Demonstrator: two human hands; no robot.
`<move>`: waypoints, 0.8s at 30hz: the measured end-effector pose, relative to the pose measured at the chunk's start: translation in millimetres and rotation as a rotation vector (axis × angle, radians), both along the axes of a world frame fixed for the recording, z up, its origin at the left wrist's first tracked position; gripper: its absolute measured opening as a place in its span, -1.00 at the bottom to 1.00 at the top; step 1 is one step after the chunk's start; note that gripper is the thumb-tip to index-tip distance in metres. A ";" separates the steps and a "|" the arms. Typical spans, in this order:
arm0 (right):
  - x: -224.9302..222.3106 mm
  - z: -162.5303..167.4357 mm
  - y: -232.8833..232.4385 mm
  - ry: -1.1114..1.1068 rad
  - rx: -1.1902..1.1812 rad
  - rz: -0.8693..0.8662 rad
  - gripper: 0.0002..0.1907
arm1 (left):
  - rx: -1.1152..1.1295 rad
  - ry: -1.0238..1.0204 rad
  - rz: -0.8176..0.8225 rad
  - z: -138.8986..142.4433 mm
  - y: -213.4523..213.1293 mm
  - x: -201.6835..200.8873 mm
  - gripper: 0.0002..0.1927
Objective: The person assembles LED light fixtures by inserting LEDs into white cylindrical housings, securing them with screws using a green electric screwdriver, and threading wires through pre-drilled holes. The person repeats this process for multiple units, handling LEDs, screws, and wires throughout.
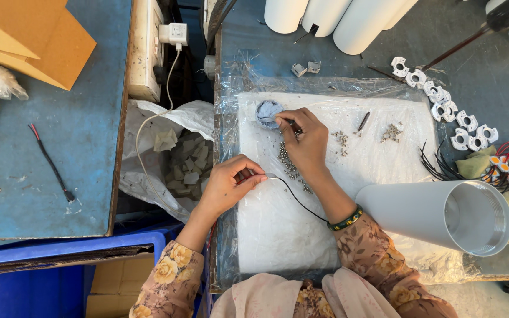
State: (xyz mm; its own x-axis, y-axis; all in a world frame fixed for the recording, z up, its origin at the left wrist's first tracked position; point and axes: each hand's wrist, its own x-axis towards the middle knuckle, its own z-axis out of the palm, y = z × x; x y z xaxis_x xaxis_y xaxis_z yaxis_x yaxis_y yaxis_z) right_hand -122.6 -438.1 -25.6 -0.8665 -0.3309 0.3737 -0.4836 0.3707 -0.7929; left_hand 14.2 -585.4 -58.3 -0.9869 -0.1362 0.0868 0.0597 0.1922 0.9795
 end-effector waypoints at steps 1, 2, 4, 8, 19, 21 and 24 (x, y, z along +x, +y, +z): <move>-0.3 1.3 1.1 0.003 -0.003 -0.008 -0.89 | 0.004 -0.001 -0.001 -0.2 -0.1 -0.4 -0.87; -0.6 2.7 2.7 0.006 -0.005 -0.015 -0.89 | 0.001 -0.009 -0.006 -0.2 -0.5 -1.0 -0.87; -1.3 4.7 5.4 0.025 -0.022 -0.024 -0.90 | -0.005 -0.025 -0.015 -0.2 -1.8 -2.3 -0.87; -2.6 5.8 8.4 0.084 -0.053 -0.008 -0.91 | -0.073 -0.002 0.001 0.5 -1.6 -2.5 -0.86; -5.4 6.2 -6.6 0.348 0.082 0.079 -0.87 | -0.058 0.009 0.011 6.4 0.2 -1.6 -0.85; -8.9 10.5 -8.1 0.412 0.103 0.150 -0.84 | -0.051 0.003 0.008 6.7 -0.1 -1.1 -0.85; -18.3 20.1 -8.1 0.477 0.276 0.260 -0.89 | -0.037 0.003 0.008 6.4 -0.8 -0.4 -0.85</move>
State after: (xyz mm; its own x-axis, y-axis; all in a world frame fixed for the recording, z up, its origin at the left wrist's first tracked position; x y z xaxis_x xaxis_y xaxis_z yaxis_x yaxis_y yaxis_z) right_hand -140.9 -446.2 -5.5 -0.5026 -0.6494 0.5706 -0.8640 0.3538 -0.3582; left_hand 13.9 -586.3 -51.9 -0.9854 -0.1410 0.0949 0.0608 0.2287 0.9716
